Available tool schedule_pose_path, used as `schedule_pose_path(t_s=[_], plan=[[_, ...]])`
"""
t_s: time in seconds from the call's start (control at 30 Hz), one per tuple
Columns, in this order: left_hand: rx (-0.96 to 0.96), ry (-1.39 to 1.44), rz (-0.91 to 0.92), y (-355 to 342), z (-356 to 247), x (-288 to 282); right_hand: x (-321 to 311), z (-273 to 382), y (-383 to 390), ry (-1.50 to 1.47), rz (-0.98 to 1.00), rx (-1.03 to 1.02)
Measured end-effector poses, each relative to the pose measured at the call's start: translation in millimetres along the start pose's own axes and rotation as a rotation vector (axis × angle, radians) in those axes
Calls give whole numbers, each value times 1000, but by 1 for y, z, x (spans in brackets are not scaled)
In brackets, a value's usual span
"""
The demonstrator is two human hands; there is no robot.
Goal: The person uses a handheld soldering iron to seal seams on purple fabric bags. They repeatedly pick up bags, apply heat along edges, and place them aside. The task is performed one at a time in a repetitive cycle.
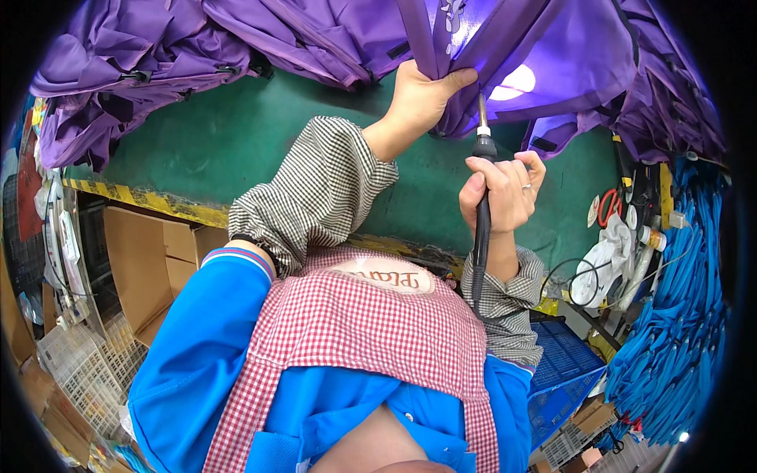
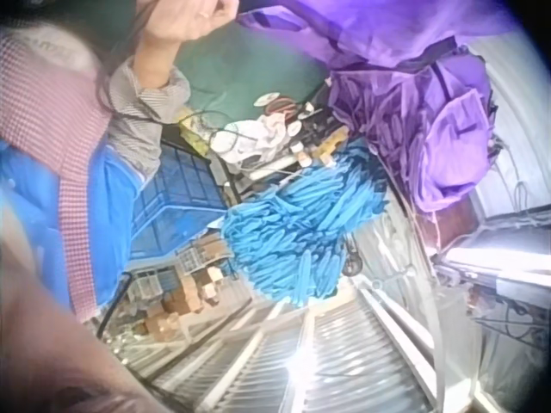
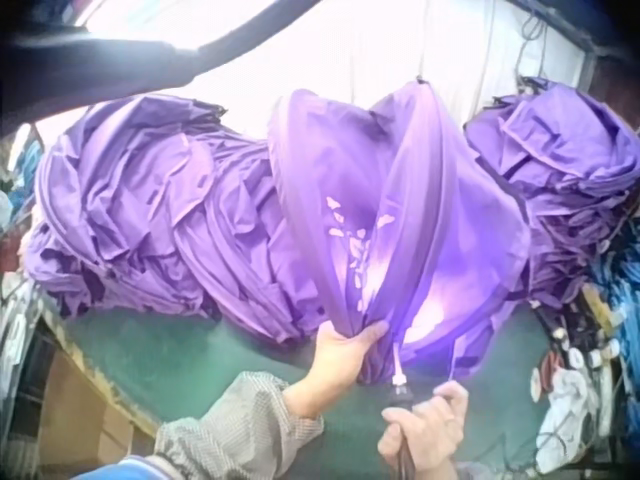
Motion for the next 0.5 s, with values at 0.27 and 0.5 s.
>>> schedule_pose_path(t_s=[0.27,0.5], plan=[[47,170,-25,-6,-26,-17,-34,0,-38,-233,-83,89],[170,-201,-171,-19,-51,-54,30,-71,-71,111,-202,135]])
Point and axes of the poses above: each hand's wrist, its own y-axis away from the middle knuckle, its own x-axis out of the palm, z = x × y, the point moved 3 cm from there along -y, towards the middle knuckle, and after that the axes turned 8 degrees about x, right-handed, at the moved point
